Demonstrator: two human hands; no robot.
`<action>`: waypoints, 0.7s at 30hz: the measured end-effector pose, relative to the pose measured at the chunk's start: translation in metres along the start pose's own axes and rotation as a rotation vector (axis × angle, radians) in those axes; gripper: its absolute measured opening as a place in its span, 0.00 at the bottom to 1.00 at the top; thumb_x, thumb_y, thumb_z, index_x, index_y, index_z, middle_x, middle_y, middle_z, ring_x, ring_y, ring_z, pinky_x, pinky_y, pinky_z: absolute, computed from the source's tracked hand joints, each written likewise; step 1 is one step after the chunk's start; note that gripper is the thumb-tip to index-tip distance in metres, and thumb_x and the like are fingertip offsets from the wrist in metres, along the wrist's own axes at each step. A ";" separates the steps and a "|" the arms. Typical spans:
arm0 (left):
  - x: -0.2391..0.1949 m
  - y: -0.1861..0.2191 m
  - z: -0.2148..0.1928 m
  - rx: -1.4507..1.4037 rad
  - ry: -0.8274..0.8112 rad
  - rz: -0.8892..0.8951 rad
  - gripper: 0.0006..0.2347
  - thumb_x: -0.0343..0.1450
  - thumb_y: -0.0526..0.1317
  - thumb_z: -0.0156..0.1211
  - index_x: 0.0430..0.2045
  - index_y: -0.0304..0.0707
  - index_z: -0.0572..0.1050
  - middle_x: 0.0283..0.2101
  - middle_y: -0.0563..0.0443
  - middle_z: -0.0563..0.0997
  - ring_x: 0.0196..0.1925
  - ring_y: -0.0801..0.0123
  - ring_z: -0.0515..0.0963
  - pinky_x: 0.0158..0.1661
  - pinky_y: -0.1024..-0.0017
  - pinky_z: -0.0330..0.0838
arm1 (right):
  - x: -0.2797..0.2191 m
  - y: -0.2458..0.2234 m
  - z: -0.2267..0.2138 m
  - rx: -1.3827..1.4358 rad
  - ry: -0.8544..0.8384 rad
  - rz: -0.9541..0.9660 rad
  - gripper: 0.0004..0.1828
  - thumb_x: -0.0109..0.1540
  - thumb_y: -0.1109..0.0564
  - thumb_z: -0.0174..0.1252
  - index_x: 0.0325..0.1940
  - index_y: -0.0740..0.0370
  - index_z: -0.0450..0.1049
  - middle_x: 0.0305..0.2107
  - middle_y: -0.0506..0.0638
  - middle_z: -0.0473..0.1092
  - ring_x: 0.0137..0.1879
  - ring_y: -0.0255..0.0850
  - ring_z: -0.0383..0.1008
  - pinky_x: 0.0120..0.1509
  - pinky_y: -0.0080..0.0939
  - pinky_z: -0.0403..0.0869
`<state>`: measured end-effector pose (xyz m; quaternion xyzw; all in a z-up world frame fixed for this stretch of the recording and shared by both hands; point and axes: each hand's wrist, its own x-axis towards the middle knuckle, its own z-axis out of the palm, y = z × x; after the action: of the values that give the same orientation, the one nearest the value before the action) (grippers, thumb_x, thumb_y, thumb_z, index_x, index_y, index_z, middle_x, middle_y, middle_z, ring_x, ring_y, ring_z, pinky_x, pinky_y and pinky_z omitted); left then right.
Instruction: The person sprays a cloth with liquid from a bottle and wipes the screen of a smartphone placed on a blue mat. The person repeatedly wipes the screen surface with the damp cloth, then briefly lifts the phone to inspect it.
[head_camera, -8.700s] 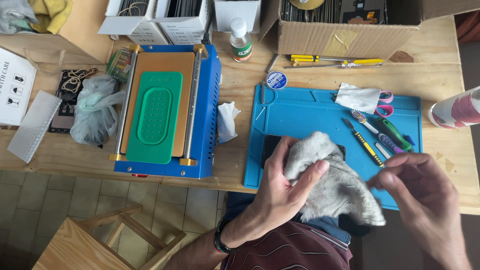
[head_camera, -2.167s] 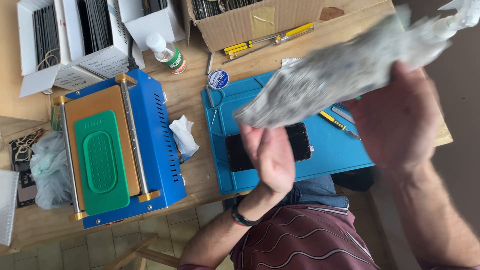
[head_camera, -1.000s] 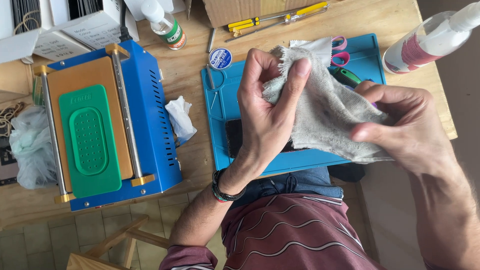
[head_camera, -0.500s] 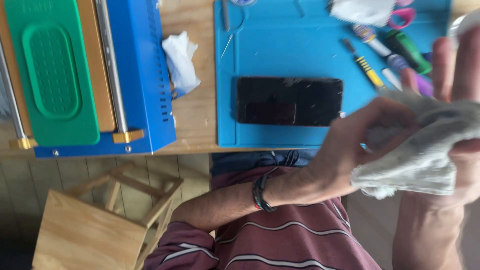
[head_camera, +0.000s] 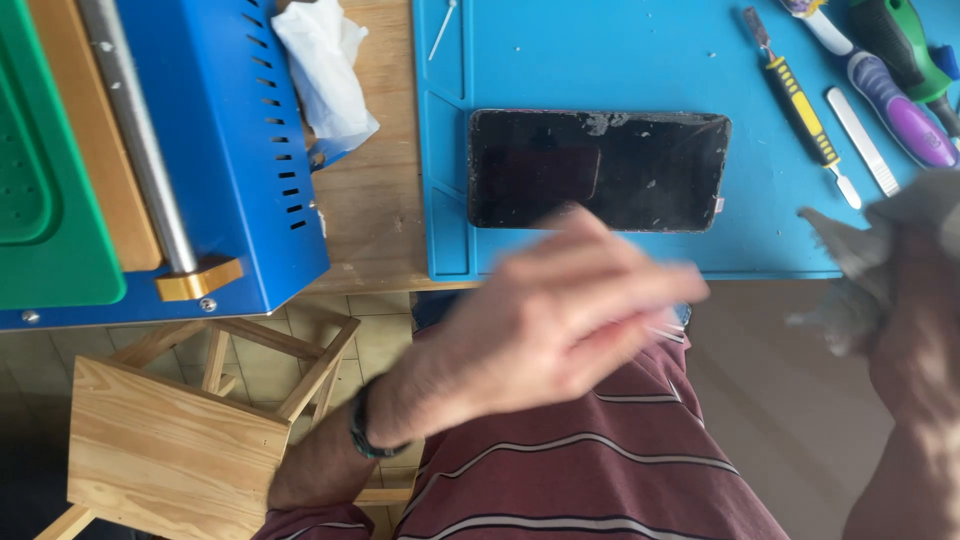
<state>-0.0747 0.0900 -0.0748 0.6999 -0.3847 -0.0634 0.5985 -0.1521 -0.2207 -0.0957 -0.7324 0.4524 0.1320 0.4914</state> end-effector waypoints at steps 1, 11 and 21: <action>0.006 -0.008 -0.009 -0.009 -0.003 0.002 0.09 0.81 0.33 0.64 0.55 0.35 0.78 0.50 0.48 0.87 0.47 0.60 0.85 0.59 0.61 0.79 | -0.009 -0.006 0.006 -0.001 0.008 0.004 0.34 0.72 0.35 0.37 0.72 0.55 0.71 0.61 0.45 0.77 0.15 0.43 0.58 0.28 0.43 0.74; 0.025 -0.052 -0.021 1.061 -0.089 0.018 0.48 0.66 0.82 0.78 0.66 0.44 0.72 0.61 0.53 0.76 0.58 0.58 0.75 0.58 0.52 0.71 | -0.023 -0.035 0.049 -0.674 0.139 -1.171 0.15 0.75 0.67 0.80 0.62 0.78 0.86 0.51 0.76 0.72 0.50 0.63 0.75 0.52 0.58 0.74; 0.027 -0.055 -0.020 1.042 -0.105 -0.025 0.48 0.65 0.79 0.87 0.68 0.49 0.69 0.63 0.55 0.76 0.58 0.59 0.76 0.54 0.54 0.70 | -0.068 -0.052 0.071 -0.943 0.215 -0.893 0.09 0.80 0.66 0.64 0.65 0.64 0.84 0.48 0.57 0.71 0.39 0.54 0.75 0.34 0.53 0.75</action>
<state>-0.0192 0.0889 -0.1083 0.9052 -0.3862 0.0942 0.1502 -0.1305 -0.1189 -0.0552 -0.9957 0.0451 0.0254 0.0774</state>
